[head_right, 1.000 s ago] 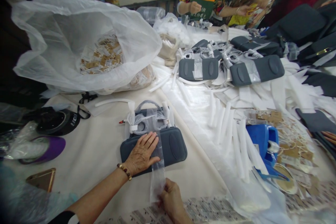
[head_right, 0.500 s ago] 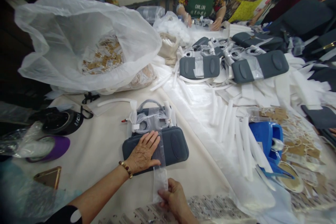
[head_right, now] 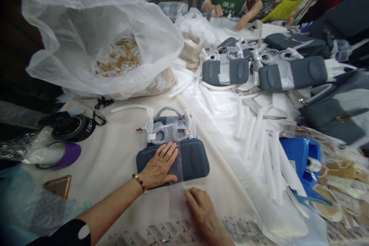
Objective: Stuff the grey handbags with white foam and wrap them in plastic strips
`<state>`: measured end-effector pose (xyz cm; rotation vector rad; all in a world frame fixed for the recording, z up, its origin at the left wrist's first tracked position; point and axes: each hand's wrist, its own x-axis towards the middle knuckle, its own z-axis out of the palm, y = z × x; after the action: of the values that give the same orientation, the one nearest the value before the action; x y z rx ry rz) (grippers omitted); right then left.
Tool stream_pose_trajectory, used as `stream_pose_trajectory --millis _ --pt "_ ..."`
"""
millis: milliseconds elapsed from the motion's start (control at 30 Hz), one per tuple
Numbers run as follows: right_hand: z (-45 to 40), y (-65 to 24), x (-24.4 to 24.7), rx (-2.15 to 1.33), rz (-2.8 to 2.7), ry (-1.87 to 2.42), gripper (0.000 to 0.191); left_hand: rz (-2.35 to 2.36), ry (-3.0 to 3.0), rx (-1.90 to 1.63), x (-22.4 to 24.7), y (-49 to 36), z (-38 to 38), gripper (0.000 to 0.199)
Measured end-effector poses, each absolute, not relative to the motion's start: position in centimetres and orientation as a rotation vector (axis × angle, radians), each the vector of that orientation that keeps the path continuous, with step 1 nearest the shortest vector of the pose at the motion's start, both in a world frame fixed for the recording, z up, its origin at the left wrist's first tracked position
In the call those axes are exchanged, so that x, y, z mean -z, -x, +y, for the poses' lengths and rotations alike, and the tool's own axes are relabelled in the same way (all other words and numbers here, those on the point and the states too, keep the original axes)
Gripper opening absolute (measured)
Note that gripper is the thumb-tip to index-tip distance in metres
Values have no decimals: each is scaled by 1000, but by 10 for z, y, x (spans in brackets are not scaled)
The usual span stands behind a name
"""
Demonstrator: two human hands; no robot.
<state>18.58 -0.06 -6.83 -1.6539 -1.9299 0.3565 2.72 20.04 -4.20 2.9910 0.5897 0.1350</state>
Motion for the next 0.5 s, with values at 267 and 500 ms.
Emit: stream_pose_trajectory --millis 267,500 --pt "10 -176 57 -396 -1889 1626 41 598 -2979 -113 41 -27 200 101" --pt "4 -163 55 -296 -2058 1417 26 594 -3053 -164 32 -30 196 112"
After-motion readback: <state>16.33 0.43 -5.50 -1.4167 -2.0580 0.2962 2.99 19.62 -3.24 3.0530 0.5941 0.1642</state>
